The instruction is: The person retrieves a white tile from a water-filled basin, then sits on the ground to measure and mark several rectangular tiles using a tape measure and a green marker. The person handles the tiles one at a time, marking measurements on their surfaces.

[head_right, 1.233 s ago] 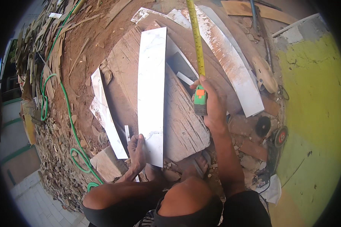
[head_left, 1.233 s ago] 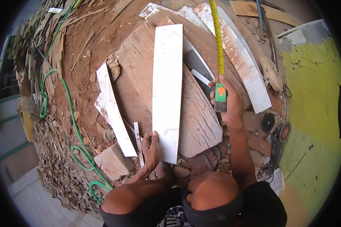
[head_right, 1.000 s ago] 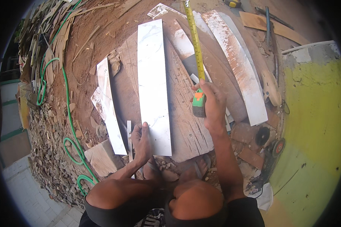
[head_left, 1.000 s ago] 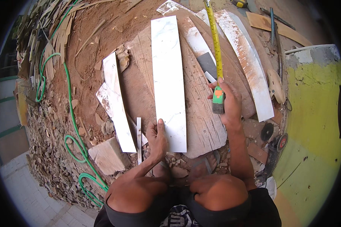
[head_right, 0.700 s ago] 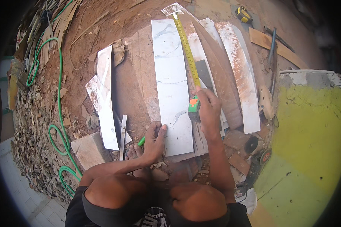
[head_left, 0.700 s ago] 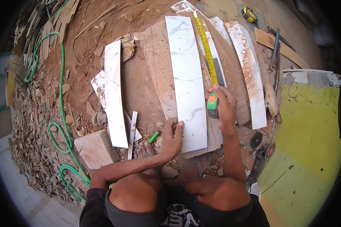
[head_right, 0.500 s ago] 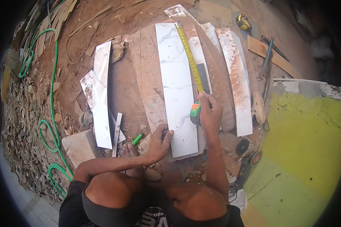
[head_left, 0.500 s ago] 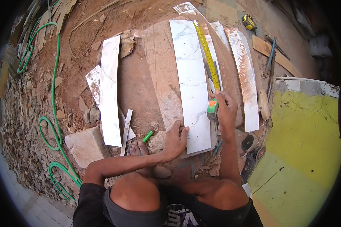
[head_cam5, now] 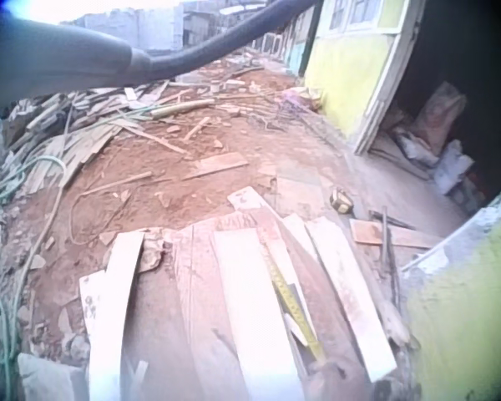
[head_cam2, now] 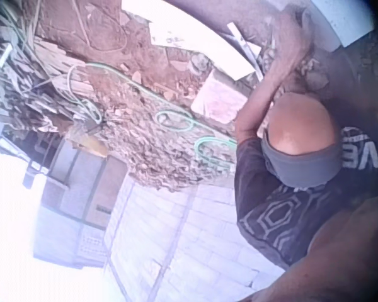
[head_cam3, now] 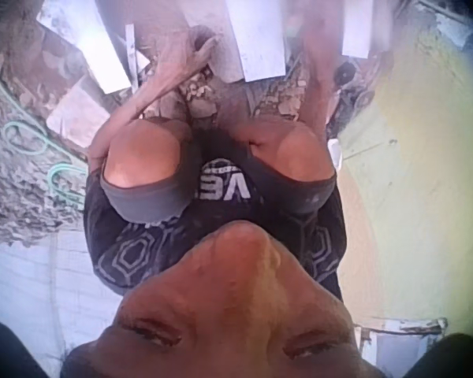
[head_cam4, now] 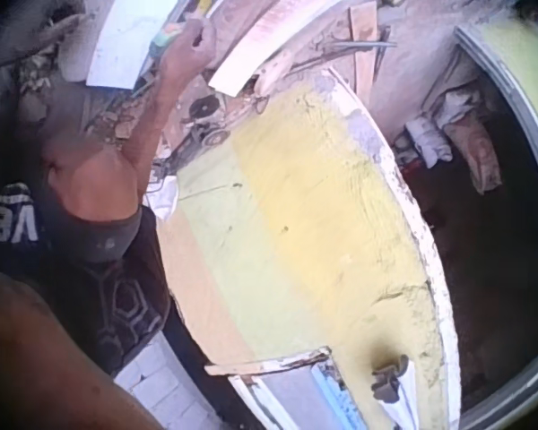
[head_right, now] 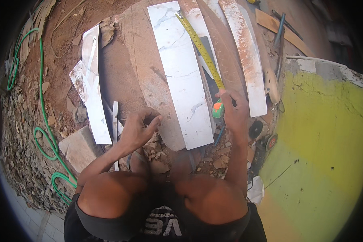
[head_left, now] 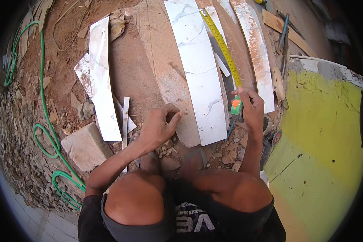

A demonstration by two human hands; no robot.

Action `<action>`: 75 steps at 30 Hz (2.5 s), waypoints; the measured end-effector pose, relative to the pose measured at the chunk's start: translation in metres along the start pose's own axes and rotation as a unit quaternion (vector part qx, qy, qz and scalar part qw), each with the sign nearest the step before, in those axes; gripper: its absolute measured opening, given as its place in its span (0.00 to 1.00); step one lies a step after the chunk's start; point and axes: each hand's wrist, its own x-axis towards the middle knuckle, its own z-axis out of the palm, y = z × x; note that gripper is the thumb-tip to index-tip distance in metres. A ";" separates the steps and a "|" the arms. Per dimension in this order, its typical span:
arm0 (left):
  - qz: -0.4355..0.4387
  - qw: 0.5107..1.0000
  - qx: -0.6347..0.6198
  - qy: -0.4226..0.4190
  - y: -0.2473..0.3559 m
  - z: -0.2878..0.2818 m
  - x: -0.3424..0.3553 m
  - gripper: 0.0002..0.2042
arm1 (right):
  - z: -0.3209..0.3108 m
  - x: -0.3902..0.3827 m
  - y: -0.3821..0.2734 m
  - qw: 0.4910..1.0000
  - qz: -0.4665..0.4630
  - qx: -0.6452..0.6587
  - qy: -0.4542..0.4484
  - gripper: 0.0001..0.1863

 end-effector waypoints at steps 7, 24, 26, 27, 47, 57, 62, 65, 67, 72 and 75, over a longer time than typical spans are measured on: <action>0.002 0.986 -0.161 0.044 0.015 -0.008 0.013 0.19 | -0.061 -0.008 0.004 0.992 -0.005 -0.003 -0.123 0.15; 0.064 0.935 -0.329 0.111 0.036 -0.007 0.027 0.22 | 0.010 -0.025 -0.026 0.978 -0.074 0.059 -0.183 0.13; 0.047 0.938 -0.326 0.110 0.033 -0.024 0.033 0.20 | -0.032 -0.027 -0.010 0.990 -0.025 0.051 -0.131 0.13; 0.025 0.942 -0.301 0.145 0.018 -0.044 0.029 0.18 | -0.037 -0.025 -0.007 0.992 -0.018 0.027 -0.123 0.13; 0.158 0.963 -0.120 0.181 0.006 -0.056 0.045 0.18 | -0.045 0.036 -0.027 0.958 -0.066 -0.162 -0.227 0.11; 0.212 0.926 -0.186 0.250 0.042 -0.087 0.138 0.18 | -0.010 0.095 -0.074 0.950 -0.131 -0.283 -0.024 0.18; 0.143 0.931 -0.146 0.302 0.041 -0.101 0.213 0.16 | 0.022 0.156 -0.094 0.935 -0.157 -0.307 0.084 0.20; 0.134 0.925 -0.059 0.350 0.034 -0.104 0.244 0.13 | 0.043 0.182 -0.108 0.936 -0.143 -0.305 0.101 0.19; 0.101 0.928 -0.049 0.356 0.045 -0.098 0.255 0.12 | 0.042 0.197 -0.111 0.937 -0.119 -0.316 0.093 0.19; 0.102 0.929 -0.010 0.357 0.045 -0.106 0.279 0.12 | 0.044 0.238 -0.093 0.944 -0.084 -0.316 0.051 0.19; 0.081 0.934 0.036 0.345 0.058 -0.105 0.270 0.12 | 0.037 0.255 -0.068 0.956 -0.071 -0.285 0.021 0.18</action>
